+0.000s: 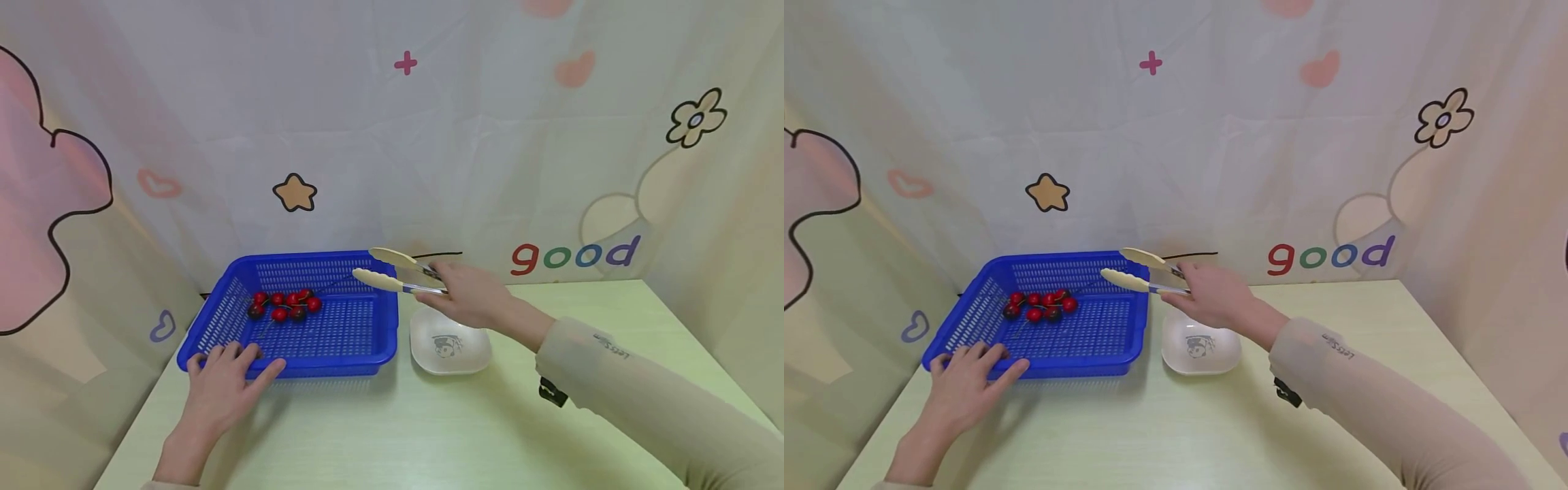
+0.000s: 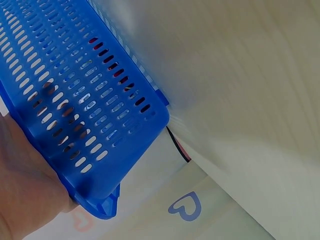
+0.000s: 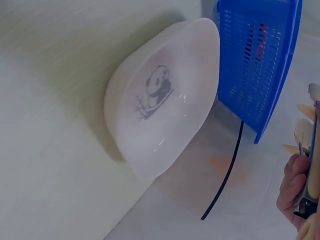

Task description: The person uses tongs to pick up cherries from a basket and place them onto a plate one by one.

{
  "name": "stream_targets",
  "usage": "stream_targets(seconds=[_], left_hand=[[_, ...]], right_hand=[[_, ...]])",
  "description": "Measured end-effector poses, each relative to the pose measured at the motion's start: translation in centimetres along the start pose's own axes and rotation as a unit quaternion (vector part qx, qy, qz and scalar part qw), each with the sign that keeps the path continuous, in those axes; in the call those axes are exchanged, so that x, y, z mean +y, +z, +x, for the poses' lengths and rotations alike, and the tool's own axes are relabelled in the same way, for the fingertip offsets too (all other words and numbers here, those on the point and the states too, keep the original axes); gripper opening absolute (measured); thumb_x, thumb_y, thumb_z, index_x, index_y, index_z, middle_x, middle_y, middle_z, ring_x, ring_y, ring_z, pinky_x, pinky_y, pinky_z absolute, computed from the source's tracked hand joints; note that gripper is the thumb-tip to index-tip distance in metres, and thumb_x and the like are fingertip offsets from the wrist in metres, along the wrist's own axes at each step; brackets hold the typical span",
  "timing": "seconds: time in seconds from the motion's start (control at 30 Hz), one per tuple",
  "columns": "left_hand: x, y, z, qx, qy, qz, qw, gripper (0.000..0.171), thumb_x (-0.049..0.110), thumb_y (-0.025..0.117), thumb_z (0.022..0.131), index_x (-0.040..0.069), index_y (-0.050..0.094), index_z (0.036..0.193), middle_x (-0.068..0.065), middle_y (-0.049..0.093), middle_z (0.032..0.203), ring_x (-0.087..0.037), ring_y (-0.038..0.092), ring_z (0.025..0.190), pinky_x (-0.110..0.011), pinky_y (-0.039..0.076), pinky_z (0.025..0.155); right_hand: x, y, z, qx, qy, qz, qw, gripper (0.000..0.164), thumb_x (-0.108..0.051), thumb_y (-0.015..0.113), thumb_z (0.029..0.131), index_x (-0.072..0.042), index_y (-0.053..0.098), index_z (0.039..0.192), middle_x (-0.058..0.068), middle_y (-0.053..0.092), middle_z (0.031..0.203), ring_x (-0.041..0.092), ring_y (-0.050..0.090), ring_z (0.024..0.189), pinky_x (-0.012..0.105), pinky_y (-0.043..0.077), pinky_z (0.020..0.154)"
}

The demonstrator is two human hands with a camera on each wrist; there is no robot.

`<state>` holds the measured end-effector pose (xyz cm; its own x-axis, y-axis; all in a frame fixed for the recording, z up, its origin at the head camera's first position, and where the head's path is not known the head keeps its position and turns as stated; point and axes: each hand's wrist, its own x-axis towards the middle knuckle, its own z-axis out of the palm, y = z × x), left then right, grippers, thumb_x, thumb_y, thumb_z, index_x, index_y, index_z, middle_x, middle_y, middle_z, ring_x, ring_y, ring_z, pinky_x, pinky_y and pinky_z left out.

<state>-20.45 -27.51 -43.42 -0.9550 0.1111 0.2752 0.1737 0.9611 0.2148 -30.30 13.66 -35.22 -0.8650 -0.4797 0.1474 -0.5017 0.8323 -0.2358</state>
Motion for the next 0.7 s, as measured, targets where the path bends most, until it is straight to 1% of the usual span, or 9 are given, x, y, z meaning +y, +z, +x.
stream_targets(seconds=[0.1, 0.17, 0.27, 0.37, 0.47, 0.57, 0.7], left_hand=[[0.0, 0.0, 0.0, 0.002, 0.001, 0.0, 1.0, 0.06, 0.069, 0.051, 0.097, 0.013, 0.069, 0.107, -0.015, 0.063, 0.107, -0.044, 0.051, 0.111, -0.078, 0.02, 0.094], [0.0, -0.1, 0.0, 0.002, 0.0, 0.0, 1.0, 0.06, 0.07, 0.051, 0.097, 0.013, 0.069, 0.107, -0.015, 0.063, 0.107, -0.045, 0.051, 0.11, -0.078, 0.021, 0.094], [0.0, 0.0, 0.0, 0.0, -0.002, 0.002, 1.0, 0.061, 0.07, 0.05, 0.097, 0.013, 0.069, 0.107, -0.016, 0.063, 0.108, -0.045, 0.051, 0.111, -0.078, 0.02, 0.094], [0.0, 0.1, 0.1, -0.003, -0.004, 0.001, 1.0, 0.061, 0.07, 0.05, 0.097, 0.013, 0.069, 0.108, -0.016, 0.063, 0.108, -0.045, 0.051, 0.112, -0.078, 0.02, 0.094], [0.1, 0.2, 0.1, -0.005, -0.005, 0.001, 1.0, 0.062, 0.071, 0.049, 0.097, 0.013, 0.068, 0.108, -0.016, 0.063, 0.108, -0.045, 0.051, 0.112, -0.078, 0.02, 0.094], [0.1, 0.2, 0.1, -0.005, -0.006, 0.001, 1.0, 0.063, 0.071, 0.049, 0.097, 0.012, 0.069, 0.109, -0.016, 0.063, 0.108, -0.045, 0.051, 0.112, -0.078, 0.02, 0.094], [0.2, 0.0, 0.1, -0.003, -0.004, 0.0, 1.0, 0.063, 0.07, 0.05, 0.097, 0.011, 0.069, 0.109, -0.016, 0.063, 0.107, -0.045, 0.051, 0.111, -0.078, 0.02, 0.094]], right_hand=[[-0.9, 0.3, 1.0, -0.005, -0.008, -0.005, 1.0, 0.067, -0.062, 0.053, 0.1, -0.009, 0.049, 0.141, 0.007, 0.067, 0.113, 0.025, 0.065, 0.095, 0.042, 0.055, 0.076], [-1.6, 0.4, 1.7, -0.011, -0.01, -0.009, 1.0, 0.069, -0.062, 0.052, 0.1, -0.007, 0.048, 0.142, 0.009, 0.068, 0.114, 0.026, 0.066, 0.097, 0.042, 0.056, 0.077], [-2.5, 0.8, 2.6, -0.01, -0.023, -0.024, 0.999, 0.066, -0.063, 0.05, 0.101, -0.007, 0.051, 0.136, 0.008, 0.069, 0.113, 0.025, 0.067, 0.097, 0.04, 0.056, 0.078], [-3.3, 1.2, 3.5, -0.013, -0.039, -0.033, 0.999, 0.061, -0.061, 0.051, 0.101, -0.007, 0.054, 0.129, 0.005, 0.068, 0.103, 0.021, 0.067, 0.09, 0.037, 0.055, 0.076], [-4.2, 1.5, 4.3, -0.025, -0.047, -0.036, 0.998, 0.058, -0.06, 0.052, 0.102, -0.007, 0.055, 0.125, 0.002, 0.065, 0.092, 0.019, 0.063, 0.081, 0.034, 0.052, 0.069], [-5.1, 2.0, 5.1, -0.044, -0.042, -0.039, 0.997, 0.059, -0.061, 0.05, 0.102, -0.007, 0.054, 0.126, 0.0, 0.06, 0.085, 0.017, 0.06, 0.075, 0.031, 0.049, 0.063], [-6.2, 2.9, 6.1, -0.059, -0.034, -0.049, 0.996, 0.064, -0.063, 0.046, 0.102, -0.007, 0.053, 0.13, -0.001, 0.059, 0.084, 0.015, 0.059, 0.073, 0.029, 0.047, 0.06]])
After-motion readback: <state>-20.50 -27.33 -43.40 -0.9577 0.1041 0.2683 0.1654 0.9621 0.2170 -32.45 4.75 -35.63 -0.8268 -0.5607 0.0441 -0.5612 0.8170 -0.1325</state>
